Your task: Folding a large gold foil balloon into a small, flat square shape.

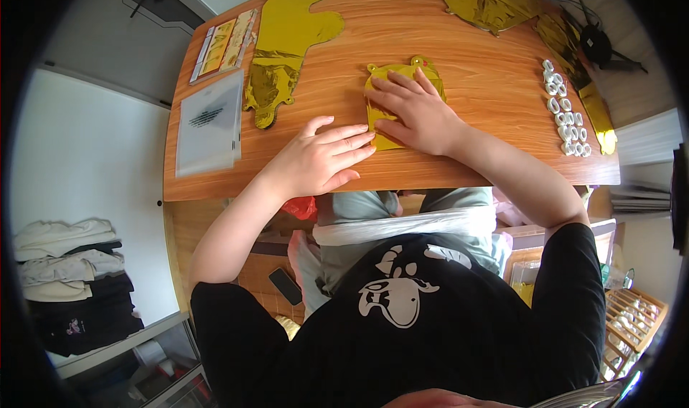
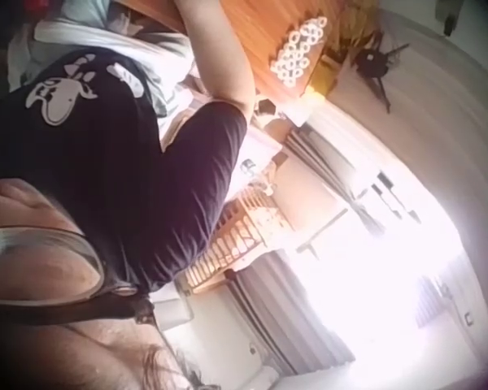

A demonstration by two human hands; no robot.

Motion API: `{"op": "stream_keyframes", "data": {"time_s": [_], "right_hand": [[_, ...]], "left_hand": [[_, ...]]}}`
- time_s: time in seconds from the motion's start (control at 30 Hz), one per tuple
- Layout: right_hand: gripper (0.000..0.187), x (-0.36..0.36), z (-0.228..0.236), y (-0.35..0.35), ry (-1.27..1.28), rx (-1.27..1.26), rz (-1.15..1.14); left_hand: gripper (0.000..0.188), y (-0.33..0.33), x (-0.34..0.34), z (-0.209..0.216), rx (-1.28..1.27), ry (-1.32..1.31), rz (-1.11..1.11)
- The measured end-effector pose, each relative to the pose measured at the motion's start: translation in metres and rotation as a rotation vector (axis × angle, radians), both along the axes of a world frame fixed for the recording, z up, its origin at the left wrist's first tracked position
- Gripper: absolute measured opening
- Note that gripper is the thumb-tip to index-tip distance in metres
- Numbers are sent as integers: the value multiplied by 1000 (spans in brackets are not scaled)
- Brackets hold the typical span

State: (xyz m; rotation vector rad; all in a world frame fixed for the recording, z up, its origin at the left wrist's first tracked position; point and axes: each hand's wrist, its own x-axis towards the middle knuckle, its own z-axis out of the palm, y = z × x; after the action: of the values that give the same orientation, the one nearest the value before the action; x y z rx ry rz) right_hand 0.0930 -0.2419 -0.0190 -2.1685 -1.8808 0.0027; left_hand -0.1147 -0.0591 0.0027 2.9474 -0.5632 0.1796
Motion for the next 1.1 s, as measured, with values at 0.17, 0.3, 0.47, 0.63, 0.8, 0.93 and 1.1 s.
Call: {"op": "stream_keyframes", "data": {"time_s": [0.17, 0.3, 0.47, 0.63, 0.8, 0.93, 1.1], "right_hand": [[40, 24, 30, -16, 335, -44, -79], [36, 18, 44, -54, 205, -265, 18], [73, -9, 37, -109, 152, -117, 300], [74, -24, 30, -130, 159, -118, 303], [45, -22, 24, -135, 182, 242, 237], [36, -12, 34, -143, 553, 264, 253], [60, -10, 52, -123, 1290, 82, -284]], "left_hand": [[45, -3, -4, -3, -96, 23, 38], [47, -15, -18, -3, -136, 1, 18], [57, -60, -34, -4, 23, -179, -17], [39, -82, -27, -18, 108, -331, 68], [40, -78, -20, -9, -161, -247, 32], [53, -74, -10, 10, -470, -94, -4], [73, -60, 28, 24, -1198, 45, 420]]}}
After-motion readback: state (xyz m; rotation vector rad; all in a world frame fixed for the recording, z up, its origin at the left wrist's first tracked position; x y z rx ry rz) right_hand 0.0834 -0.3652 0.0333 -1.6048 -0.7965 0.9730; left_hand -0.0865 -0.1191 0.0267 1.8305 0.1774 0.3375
